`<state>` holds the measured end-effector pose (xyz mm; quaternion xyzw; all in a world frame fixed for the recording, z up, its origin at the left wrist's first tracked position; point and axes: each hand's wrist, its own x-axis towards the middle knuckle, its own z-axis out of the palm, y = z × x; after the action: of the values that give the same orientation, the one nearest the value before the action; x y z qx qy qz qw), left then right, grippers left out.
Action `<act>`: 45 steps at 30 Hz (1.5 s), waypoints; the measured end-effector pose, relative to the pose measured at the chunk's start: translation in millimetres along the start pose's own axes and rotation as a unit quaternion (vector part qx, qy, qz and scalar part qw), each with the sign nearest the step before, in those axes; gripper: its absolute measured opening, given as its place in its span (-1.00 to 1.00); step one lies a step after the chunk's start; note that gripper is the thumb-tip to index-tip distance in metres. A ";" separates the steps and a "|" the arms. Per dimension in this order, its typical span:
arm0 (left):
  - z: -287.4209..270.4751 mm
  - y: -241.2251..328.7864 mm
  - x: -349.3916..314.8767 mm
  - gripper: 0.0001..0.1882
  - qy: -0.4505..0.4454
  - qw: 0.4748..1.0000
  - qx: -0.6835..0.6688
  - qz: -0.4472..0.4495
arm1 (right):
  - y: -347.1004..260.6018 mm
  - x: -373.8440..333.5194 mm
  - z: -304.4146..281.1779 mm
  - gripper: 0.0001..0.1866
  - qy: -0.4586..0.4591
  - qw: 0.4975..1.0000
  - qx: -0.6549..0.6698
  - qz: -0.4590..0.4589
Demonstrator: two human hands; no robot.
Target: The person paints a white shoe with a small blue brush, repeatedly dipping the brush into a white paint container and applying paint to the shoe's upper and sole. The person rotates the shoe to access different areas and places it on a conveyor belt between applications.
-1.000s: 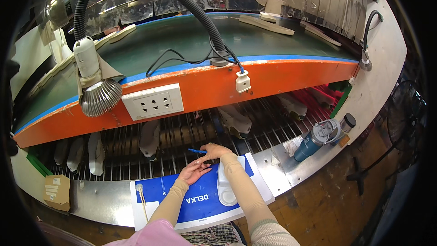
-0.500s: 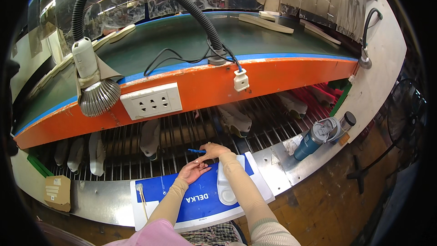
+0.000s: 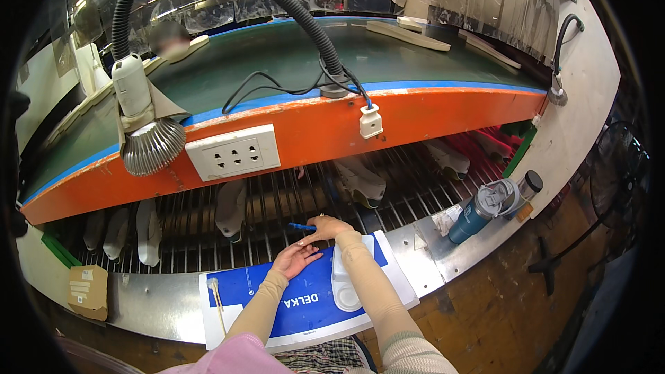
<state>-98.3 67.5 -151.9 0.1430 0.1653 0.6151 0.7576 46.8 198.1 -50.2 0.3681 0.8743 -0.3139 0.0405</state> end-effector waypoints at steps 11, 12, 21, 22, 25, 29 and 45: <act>-2.1 0.2 -0.4 -0.80 -0.031 0.999 0.007 -0.002 | 1.3 4.2 0.8 0.08 -0.009 1.000 0.010 -0.017; -2.3 0.3 0.2 -0.81 -0.035 0.999 0.005 -0.003 | 1.5 4.5 1.2 0.08 -0.011 1.000 0.006 -0.012; -4.4 -1.3 0.0 -0.87 -0.027 0.999 0.006 0.018 | -3.6 0.8 0.8 0.09 -0.002 1.000 -0.010 -0.009; -3.8 -0.7 0.0 -0.87 -0.026 0.999 0.007 0.019 | -5.6 0.0 -0.7 0.09 -0.004 1.000 -0.010 -0.016; -1.6 -0.6 -1.3 -0.93 -0.011 0.999 0.035 0.014 | -10.0 -3.5 -5.0 0.13 -0.015 1.000 -0.014 -0.014; 0.6 -0.1 -2.8 -0.90 -0.008 0.999 0.035 0.019 | -11.9 -4.7 -7.0 0.17 -0.012 1.000 -0.015 -0.014; -0.8 1.0 -1.4 -0.86 -0.016 1.000 0.025 0.007 | -13.2 -7.3 -7.2 0.10 0.007 1.000 -0.008 0.001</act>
<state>-99.8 66.3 -152.2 0.1730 0.1679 0.6137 0.7519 44.4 190.8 -35.4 0.3710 0.8765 -0.3045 0.0377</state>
